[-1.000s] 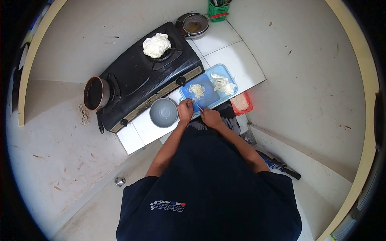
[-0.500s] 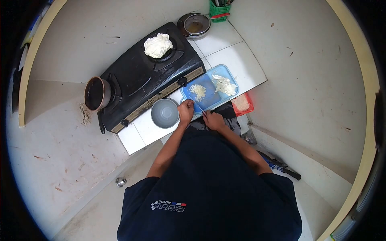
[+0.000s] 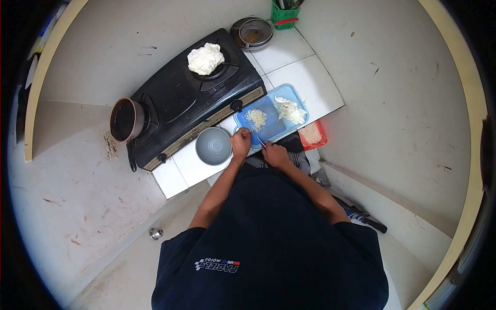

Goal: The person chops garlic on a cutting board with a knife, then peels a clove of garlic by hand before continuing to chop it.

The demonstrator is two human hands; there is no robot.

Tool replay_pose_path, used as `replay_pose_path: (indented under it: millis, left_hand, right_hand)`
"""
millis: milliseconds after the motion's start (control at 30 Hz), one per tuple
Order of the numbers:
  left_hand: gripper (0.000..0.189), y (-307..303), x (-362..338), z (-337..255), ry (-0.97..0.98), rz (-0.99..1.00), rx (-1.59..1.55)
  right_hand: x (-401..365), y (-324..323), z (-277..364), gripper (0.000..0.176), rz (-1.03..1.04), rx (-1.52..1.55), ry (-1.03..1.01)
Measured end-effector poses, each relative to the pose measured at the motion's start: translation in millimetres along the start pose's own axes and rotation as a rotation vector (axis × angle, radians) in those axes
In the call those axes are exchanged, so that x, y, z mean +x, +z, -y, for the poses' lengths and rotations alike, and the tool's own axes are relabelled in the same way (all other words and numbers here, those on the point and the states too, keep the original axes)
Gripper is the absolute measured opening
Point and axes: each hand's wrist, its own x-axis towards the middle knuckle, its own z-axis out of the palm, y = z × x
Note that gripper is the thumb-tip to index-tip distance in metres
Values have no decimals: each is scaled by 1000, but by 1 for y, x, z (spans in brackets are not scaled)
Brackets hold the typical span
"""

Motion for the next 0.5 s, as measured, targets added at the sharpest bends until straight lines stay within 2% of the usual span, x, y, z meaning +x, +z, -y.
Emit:
replay_pose_path:
  millis: [100, 167, 500]
  left_hand:
    - [7, 0, -3, -5, 18, -19, -50]
    - [8, -3, -3, -8, 37, -17, -85]
    - [9, -3, -3, -6, 46, -16, -81]
  right_hand:
    - [-5, -2, -4, 37, 43, -30, 36]
    - [-2, -2, -2, 40, -13, -28, 79]
    - [-8, 1, 0, 37, -6, 33, 2]
